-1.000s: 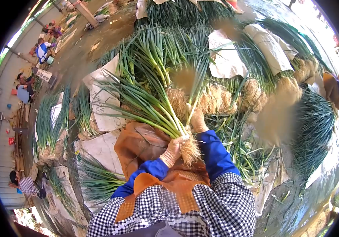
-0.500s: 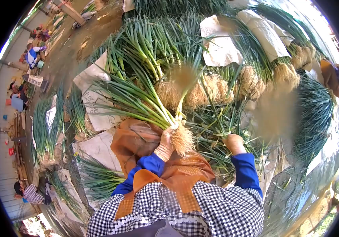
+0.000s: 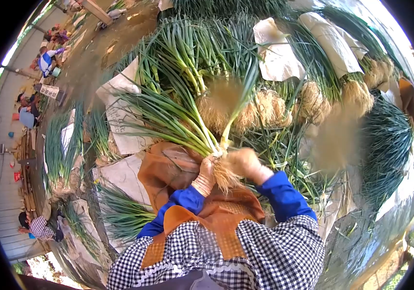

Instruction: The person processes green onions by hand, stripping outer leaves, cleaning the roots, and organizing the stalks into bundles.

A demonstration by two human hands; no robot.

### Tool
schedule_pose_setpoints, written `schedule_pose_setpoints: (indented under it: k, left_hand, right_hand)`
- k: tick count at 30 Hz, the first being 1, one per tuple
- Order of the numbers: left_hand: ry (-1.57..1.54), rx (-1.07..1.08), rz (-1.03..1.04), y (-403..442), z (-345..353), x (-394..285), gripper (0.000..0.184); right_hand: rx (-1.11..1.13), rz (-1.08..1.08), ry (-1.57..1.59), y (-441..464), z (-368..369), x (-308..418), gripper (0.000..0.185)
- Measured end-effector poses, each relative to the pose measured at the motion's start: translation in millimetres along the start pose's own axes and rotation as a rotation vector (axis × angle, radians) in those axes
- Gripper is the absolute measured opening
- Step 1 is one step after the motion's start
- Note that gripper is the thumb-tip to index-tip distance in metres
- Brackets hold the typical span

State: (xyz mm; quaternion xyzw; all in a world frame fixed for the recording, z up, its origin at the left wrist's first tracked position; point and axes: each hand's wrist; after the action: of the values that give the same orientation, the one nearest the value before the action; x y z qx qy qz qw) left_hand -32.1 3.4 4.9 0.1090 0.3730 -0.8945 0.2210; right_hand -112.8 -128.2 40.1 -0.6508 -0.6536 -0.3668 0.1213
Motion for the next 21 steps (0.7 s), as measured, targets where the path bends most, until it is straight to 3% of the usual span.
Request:
schedule_pose_setpoints:
  k: [2,3,4,6,8,10,12,13,16,17,19,20,21]
  left_hand:
    - [-0.014,0.088,-0.077,8.5,-7.4,-0.7,0.017]
    - [-0.050,0.123,-0.118,9.9,-8.2,-2.6,0.019]
    - [0.043,0.065,-0.087,5.6,-4.8,-4.1,0.020]
    - [0.077,-0.030,-0.061,6.0,-3.6,-2.0,0.020]
    - [0.075,0.007,-0.071,7.8,-2.6,-1.3,0.019]
    - [0.075,0.024,-0.073,4.9,-10.1,2.1,0.018]
    - [0.223,0.031,0.047,12.5,-18.8,5.4,0.016]
    - [0.255,0.001,0.089,17.5,-23.1,6.7,0.015]
    - [0.257,-0.056,0.122,13.0,-18.2,7.4,0.015]
    - [0.322,-0.043,0.118,7.3,-14.2,4.0,0.015]
    - [0.301,-0.013,0.093,7.5,-14.1,4.1,0.016]
    - [0.276,0.016,0.074,7.7,-14.9,4.6,0.017]
    - [0.045,0.102,-0.060,20.3,-23.6,7.6,0.021]
  right_hand:
    - [0.241,-0.073,0.016,-28.9,-4.6,14.0,0.023]
    - [0.337,0.045,0.149,-35.8,-22.5,22.1,0.020]
    - [0.554,0.202,0.049,-43.1,-34.2,10.5,0.024]
    - [0.745,0.519,-0.409,-46.4,-30.3,-33.9,0.029]
    - [0.174,0.587,-0.057,-22.8,-31.4,-32.2,0.039]
    - [-0.033,0.464,0.120,6.0,-13.5,-23.5,0.043]
    - [0.298,0.508,-0.074,32.4,-6.3,-15.8,0.046]
    - [0.179,0.426,0.018,33.2,7.6,-19.0,0.044]
    - [-0.053,0.252,-0.296,29.4,21.1,-19.6,0.039]
    - [-0.047,0.259,-0.293,23.9,20.4,-17.2,0.039]
    - [0.190,0.152,-0.387,17.2,9.1,-5.5,0.039]
    - [0.066,0.069,-0.213,6.5,0.4,11.0,0.038]
    - [0.075,0.040,-0.129,-7.1,-7.2,21.1,0.036]
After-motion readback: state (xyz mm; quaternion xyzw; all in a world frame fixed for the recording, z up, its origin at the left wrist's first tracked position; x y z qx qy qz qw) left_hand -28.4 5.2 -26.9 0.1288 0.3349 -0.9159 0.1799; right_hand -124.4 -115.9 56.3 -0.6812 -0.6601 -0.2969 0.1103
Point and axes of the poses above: each hand's wrist, its own y-axis towards the middle knuckle, its own z-axis out of the palm, x = y × z
